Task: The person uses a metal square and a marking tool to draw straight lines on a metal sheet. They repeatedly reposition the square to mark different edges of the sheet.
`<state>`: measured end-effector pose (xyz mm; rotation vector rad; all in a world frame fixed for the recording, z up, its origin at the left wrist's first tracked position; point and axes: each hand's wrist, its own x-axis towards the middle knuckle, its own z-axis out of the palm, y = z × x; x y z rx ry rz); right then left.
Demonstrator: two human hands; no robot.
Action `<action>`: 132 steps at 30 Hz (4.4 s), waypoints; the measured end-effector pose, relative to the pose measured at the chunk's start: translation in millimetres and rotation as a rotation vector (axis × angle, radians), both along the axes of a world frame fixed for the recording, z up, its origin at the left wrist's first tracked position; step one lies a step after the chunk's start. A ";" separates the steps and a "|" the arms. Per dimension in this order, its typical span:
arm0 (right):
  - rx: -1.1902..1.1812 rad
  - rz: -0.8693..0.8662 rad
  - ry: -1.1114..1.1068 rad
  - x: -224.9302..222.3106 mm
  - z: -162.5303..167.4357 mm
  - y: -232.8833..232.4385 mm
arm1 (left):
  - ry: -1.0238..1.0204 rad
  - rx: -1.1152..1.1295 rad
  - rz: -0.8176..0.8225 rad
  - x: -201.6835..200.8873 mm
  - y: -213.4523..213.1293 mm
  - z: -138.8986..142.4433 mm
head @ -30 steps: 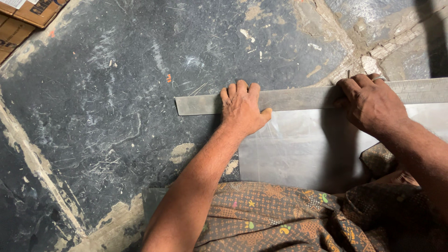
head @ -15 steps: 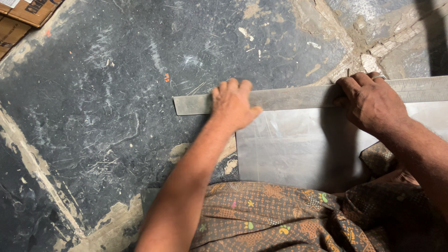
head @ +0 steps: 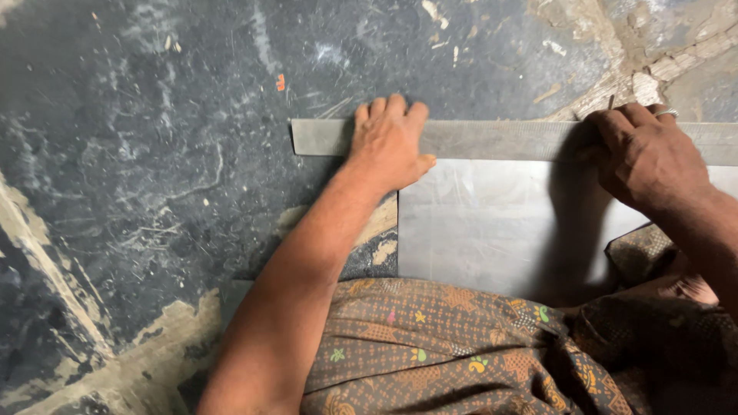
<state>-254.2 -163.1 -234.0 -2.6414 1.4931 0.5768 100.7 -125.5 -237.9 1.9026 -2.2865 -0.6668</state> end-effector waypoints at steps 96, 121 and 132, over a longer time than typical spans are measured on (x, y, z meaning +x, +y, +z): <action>0.276 -0.565 -0.661 139.6 -1.8 77.9 | -0.250 0.062 0.132 26.7 4.4 -0.8; 0.310 -0.100 -0.166 153.4 14.3 46.8 | -0.252 0.041 0.140 29.6 3.5 4.2; 0.149 -0.252 -0.438 136.7 5.1 68.8 | -0.270 0.051 0.130 28.2 4.1 4.3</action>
